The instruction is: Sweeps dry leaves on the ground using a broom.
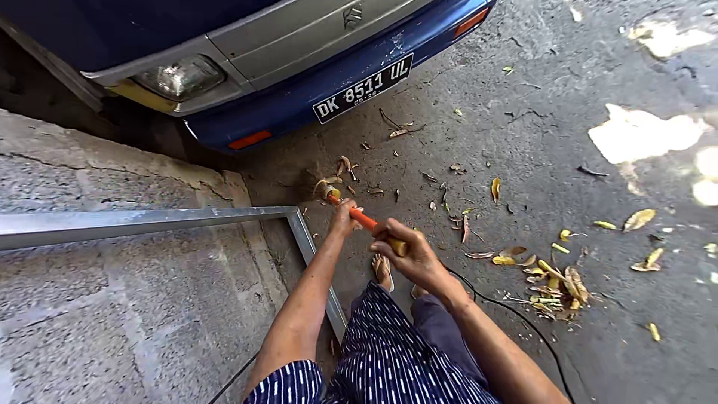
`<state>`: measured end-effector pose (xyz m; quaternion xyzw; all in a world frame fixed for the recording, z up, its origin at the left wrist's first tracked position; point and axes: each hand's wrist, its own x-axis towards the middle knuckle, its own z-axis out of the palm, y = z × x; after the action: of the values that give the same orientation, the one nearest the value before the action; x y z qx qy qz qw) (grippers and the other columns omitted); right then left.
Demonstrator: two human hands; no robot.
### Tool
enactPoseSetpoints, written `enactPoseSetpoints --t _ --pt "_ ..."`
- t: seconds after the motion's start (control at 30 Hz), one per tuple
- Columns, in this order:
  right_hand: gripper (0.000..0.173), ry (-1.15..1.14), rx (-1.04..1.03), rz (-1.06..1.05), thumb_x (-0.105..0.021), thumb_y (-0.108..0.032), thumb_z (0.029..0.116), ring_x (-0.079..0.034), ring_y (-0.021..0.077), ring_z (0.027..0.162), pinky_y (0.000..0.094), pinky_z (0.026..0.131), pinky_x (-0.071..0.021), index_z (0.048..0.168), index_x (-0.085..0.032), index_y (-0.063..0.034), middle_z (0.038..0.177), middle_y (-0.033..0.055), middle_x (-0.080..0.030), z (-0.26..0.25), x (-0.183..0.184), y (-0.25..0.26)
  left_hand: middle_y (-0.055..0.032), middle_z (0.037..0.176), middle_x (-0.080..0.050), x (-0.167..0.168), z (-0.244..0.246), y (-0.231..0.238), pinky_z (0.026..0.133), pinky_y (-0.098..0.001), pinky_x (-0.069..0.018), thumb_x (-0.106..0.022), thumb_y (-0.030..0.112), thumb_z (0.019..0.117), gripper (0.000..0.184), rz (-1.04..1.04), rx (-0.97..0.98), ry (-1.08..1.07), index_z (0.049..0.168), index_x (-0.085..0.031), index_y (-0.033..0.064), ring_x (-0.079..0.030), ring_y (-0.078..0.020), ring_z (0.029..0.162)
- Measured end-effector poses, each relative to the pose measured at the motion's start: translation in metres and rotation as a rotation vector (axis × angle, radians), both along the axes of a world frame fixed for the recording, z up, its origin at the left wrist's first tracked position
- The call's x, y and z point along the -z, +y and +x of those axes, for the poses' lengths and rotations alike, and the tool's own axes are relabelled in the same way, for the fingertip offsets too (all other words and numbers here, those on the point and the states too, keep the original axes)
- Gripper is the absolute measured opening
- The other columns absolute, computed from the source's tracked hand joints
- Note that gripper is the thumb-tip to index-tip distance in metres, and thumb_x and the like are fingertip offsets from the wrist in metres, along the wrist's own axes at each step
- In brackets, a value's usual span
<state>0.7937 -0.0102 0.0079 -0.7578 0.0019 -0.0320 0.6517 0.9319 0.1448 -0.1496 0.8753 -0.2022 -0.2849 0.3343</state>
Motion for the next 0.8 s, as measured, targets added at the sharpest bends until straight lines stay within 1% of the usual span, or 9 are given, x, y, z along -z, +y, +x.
enactPoseSetpoints --t 0.17,0.3,0.37,0.43,0.53,0.6,0.63,0.73,0.8 --pt "0.016 0.028 0.131 -0.375 -0.065 -0.024 0.0988 -0.065 0.0043 0.08 0.0418 0.102 -0.0499 0.094 -0.072 -0.0101 0.082 -0.0044 -0.069 -0.044 -0.101 -0.028 -0.0236 0.105 -0.071 -0.045 -0.066 -0.093 0.1 -0.0486 -0.0509 -0.064 0.018 0.0984 0.029 -0.317 0.111 0.061 0.091 -0.069 -0.0095 -0.068 -0.0345 0.109" --pt "0.018 -0.012 0.249 -0.512 -0.064 -0.027 0.0987 -0.064 0.0014 0.078 0.034 0.097 -0.05 0.092 -0.07 -0.012 0.08 -0.0054 -0.068 -0.072 -0.13 -0.031 -0.0254 0.099 -0.07 -0.062 -0.124 -0.153 0.094 -0.0462 -0.0524 -0.064 0.013 0.0968 0.027 -0.56 0.184 0.161 0.089 -0.067 -0.0122 -0.068 -0.0341 0.1" --pt "0.021 -0.08 0.261 -0.473 -0.064 -0.029 0.1009 -0.063 0.0023 0.077 0.028 0.087 -0.0521 0.094 -0.068 -0.0098 0.081 -0.0029 -0.068 -0.083 -0.148 -0.034 -0.0266 0.099 -0.069 -0.087 -0.142 -0.167 0.092 -0.0458 -0.0527 -0.064 0.012 0.0968 0.027 -0.626 0.194 0.185 0.087 -0.066 -0.013 -0.068 -0.0348 0.099" --pt "0.024 -0.148 0.264 -0.406 -0.064 -0.031 0.1026 -0.066 0.0029 0.082 0.0235 0.085 -0.0565 0.094 -0.066 -0.0091 0.084 -0.0017 -0.069 -0.094 -0.176 -0.038 -0.0271 0.106 -0.069 -0.126 -0.149 -0.166 0.094 -0.0476 -0.0529 -0.062 0.013 0.0989 0.028 -0.595 0.231 0.212 0.086 -0.065 -0.0119 -0.068 -0.0356 0.106" --pt "0.027 -0.246 0.24 -0.219 -0.062 -0.03 0.1025 -0.065 0.0061 0.079 0.0234 0.081 -0.0554 0.09 -0.063 -0.007 0.079 0.0005 -0.065 -0.108 -0.209 -0.05 -0.0225 0.117 -0.07 -0.175 -0.148 -0.146 0.098 -0.0505 -0.0513 -0.061 0.016 0.1001 0.026 -0.444 0.252 0.174 0.091 -0.068 -0.008 -0.066 -0.0339 0.117" --pt "0.024 -0.268 0.258 -0.097 -0.062 -0.03 0.1024 -0.066 0.0056 0.078 0.0234 0.076 -0.0574 0.091 -0.065 -0.0086 0.08 -0.002 -0.067 -0.109 -0.21 -0.059 -0.0204 0.122 -0.07 -0.184 -0.139 -0.128 0.1 -0.0529 -0.0514 -0.065 0.015 0.0983 0.023 -0.338 0.247 0.088 0.096 -0.071 -0.0061 -0.066 -0.0343 0.118" --pt "0.021 -0.281 0.289 -0.044 -0.065 -0.029 0.101 -0.066 0.0038 0.074 0.0219 0.07 -0.0583 0.091 -0.068 -0.01 0.08 -0.0041 -0.069 -0.105 -0.201 -0.062 -0.0206 0.117 -0.071 -0.178 -0.134 -0.119 0.097 -0.0546 -0.0526 -0.068 0.015 0.0961 0.02 -0.294 0.234 0.032 0.095 -0.07 -0.0049 -0.067 -0.0355 0.112" --pt "0.01 -0.3 0.235 0.074 -0.066 -0.013 0.0961 -0.058 -0.0001 0.062 0.0166 0.054 -0.0513 0.091 -0.065 -0.0046 0.076 -0.0022 -0.065 -0.081 -0.139 -0.072 -0.0228 0.104 -0.071 -0.12 -0.115 -0.087 0.09 -0.0602 -0.0535 -0.072 0.008 0.0872 0.016 -0.084 0.198 -0.057 0.097 -0.07 -0.004 -0.069 -0.0389 0.099" --pt "0.01 -0.145 0.166 0.183 -0.066 -0.009 0.0953 -0.054 0.0062 0.057 0.0204 0.048 -0.0471 0.094 -0.065 0.0009 0.076 0.0048 -0.062 -0.079 -0.083 -0.074 -0.0321 0.11 -0.067 -0.085 -0.104 -0.07 0.098 -0.0652 -0.0472 -0.069 0.002 0.0897 0.019 0.064 0.135 0.023 0.103 -0.066 -0.0116 -0.064 -0.0478 0.109"
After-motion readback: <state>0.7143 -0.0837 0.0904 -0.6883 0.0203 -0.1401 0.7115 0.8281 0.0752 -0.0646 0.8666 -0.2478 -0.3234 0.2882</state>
